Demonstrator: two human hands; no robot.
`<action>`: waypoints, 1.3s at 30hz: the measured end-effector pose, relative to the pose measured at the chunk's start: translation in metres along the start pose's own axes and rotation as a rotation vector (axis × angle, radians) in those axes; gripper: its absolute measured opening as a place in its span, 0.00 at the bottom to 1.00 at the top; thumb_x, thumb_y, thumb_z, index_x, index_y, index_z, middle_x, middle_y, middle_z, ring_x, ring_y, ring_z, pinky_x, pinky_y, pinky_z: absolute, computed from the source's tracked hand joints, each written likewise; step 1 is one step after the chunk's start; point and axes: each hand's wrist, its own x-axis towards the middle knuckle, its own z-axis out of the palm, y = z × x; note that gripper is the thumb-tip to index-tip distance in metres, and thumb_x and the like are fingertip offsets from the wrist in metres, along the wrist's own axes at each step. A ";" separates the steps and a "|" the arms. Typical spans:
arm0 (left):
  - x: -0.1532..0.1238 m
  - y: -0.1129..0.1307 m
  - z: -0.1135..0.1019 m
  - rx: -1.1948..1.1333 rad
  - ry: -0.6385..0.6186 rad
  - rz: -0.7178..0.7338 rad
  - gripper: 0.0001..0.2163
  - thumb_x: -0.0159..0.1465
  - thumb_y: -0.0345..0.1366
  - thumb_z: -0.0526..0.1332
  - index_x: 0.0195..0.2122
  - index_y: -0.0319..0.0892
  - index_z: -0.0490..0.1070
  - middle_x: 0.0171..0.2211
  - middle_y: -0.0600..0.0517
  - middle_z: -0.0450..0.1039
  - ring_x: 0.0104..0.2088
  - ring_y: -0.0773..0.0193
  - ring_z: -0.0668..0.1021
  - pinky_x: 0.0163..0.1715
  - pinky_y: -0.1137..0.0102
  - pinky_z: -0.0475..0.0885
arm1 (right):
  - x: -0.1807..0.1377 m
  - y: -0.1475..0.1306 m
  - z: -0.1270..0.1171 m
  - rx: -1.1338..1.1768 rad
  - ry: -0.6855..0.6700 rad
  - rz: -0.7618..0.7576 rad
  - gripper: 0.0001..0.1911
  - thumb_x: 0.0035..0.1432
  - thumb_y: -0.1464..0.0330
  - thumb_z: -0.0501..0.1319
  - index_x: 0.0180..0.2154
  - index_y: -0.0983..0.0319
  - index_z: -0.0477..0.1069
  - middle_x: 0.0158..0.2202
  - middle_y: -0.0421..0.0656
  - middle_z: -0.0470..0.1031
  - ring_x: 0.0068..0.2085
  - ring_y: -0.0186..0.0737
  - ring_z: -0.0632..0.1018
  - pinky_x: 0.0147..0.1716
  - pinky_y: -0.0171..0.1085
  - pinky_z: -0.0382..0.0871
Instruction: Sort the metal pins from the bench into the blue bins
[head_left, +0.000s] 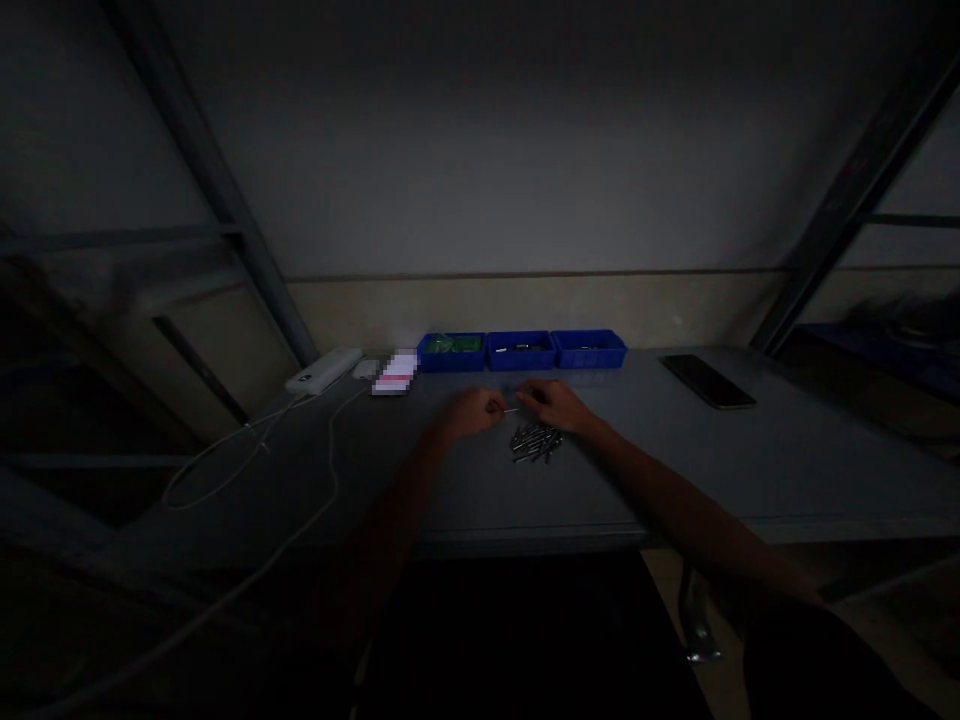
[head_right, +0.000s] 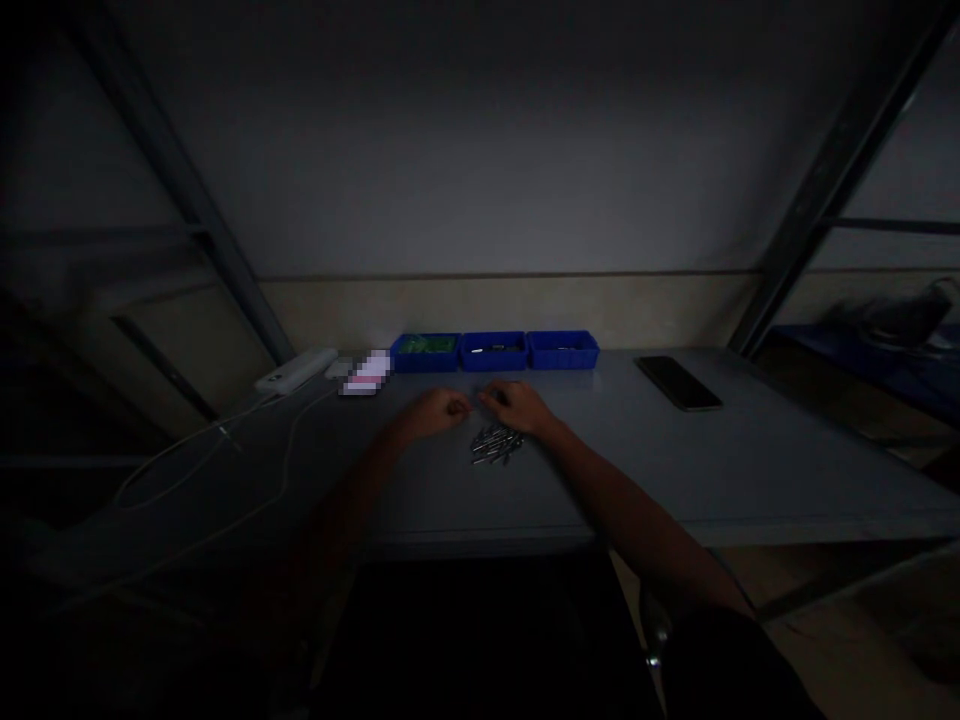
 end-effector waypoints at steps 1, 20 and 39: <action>0.001 0.000 0.000 -0.014 0.015 0.010 0.09 0.53 0.29 0.58 0.35 0.39 0.73 0.29 0.51 0.76 0.31 0.65 0.77 0.33 0.73 0.70 | 0.000 0.000 0.000 -0.008 -0.006 -0.001 0.16 0.60 0.60 0.54 0.39 0.64 0.74 0.26 0.40 0.73 0.25 0.30 0.68 0.26 0.30 0.56; 0.003 0.006 0.009 -0.039 0.167 -0.004 0.09 0.53 0.27 0.56 0.34 0.36 0.72 0.30 0.49 0.75 0.31 0.64 0.76 0.32 0.72 0.69 | 0.000 0.001 0.004 -0.062 -0.038 -0.058 0.12 0.54 0.71 0.58 0.42 0.64 0.68 0.25 0.39 0.71 0.25 0.32 0.68 0.26 0.30 0.56; 0.005 0.007 0.011 -0.018 0.201 -0.017 0.09 0.51 0.26 0.57 0.34 0.36 0.73 0.30 0.49 0.75 0.31 0.65 0.76 0.34 0.71 0.70 | 0.001 0.002 0.003 -0.057 -0.011 -0.145 0.07 0.56 0.73 0.53 0.34 0.63 0.70 0.31 0.43 0.74 0.30 0.34 0.71 0.31 0.30 0.59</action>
